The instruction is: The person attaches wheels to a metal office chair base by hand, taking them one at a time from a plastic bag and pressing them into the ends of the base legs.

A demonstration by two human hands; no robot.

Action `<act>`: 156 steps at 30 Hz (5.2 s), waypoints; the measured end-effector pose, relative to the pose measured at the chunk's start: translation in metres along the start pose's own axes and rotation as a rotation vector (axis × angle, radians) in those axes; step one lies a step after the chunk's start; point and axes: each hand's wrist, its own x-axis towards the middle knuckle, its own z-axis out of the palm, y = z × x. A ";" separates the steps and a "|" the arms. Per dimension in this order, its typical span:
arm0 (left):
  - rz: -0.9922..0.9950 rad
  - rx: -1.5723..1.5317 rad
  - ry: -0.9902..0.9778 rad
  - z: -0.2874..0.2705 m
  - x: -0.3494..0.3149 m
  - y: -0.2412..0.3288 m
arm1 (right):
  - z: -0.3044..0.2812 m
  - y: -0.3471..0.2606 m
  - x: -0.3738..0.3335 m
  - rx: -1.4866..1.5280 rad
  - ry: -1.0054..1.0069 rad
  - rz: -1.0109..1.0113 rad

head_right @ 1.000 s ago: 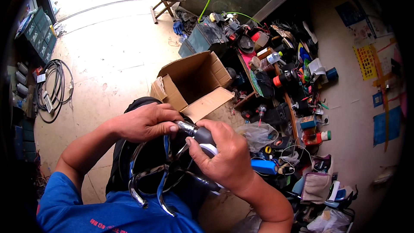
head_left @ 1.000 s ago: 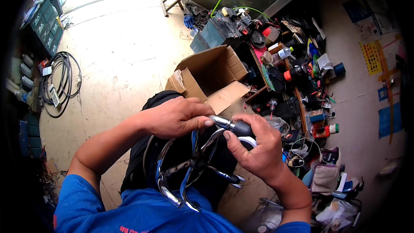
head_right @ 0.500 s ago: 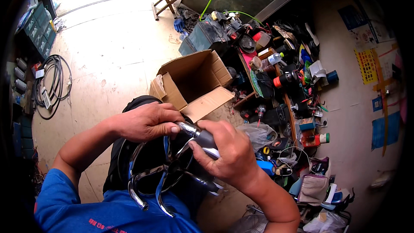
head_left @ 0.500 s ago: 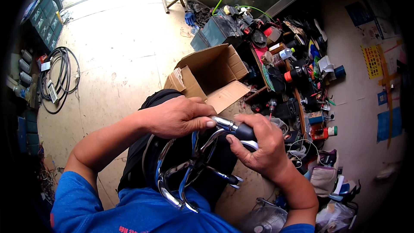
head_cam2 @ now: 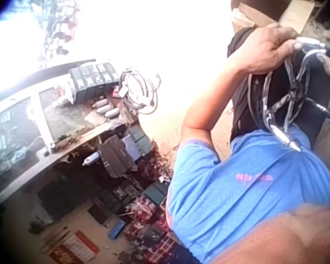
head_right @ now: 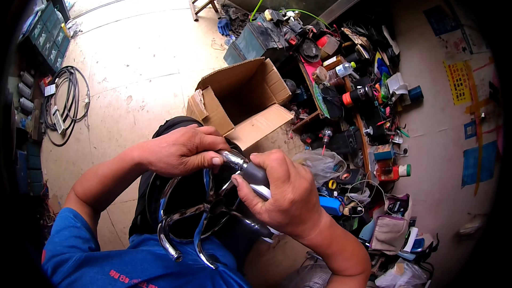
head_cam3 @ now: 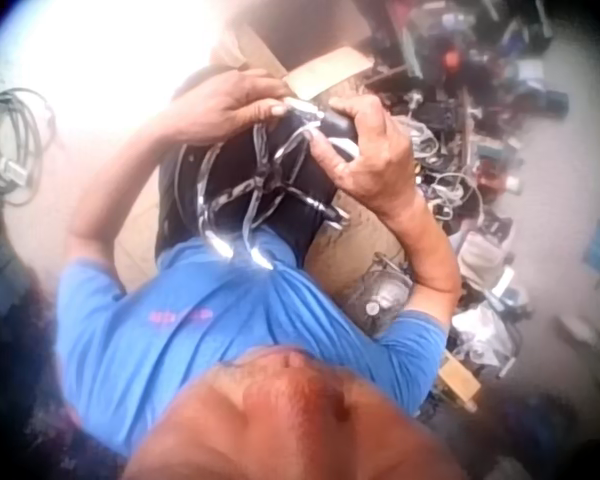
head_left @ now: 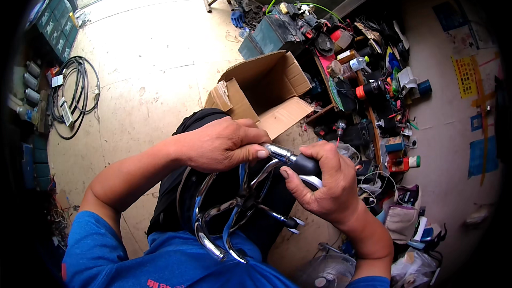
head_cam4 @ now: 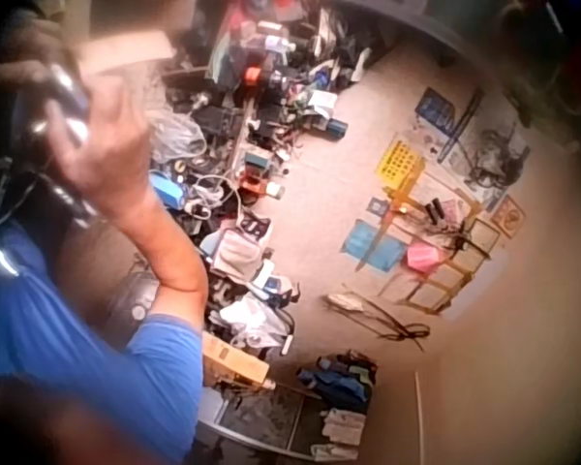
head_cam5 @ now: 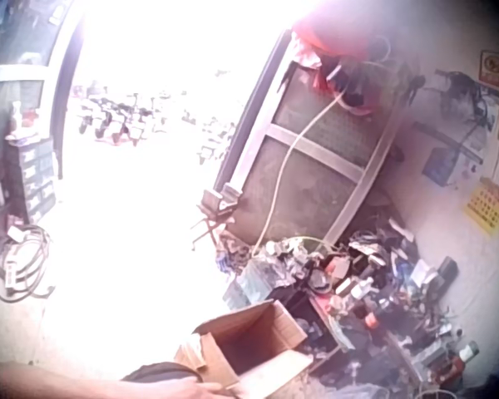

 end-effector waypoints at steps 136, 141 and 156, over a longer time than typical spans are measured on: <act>0.423 0.558 0.240 0.073 -0.038 0.056 | -0.039 -0.042 -0.028 0.438 -0.269 0.090; 0.482 0.604 0.248 0.073 -0.035 0.056 | -0.038 -0.043 -0.027 0.469 -0.289 0.095; 0.427 0.593 0.258 0.073 -0.032 0.071 | -0.060 -0.040 -0.057 0.617 -0.260 0.263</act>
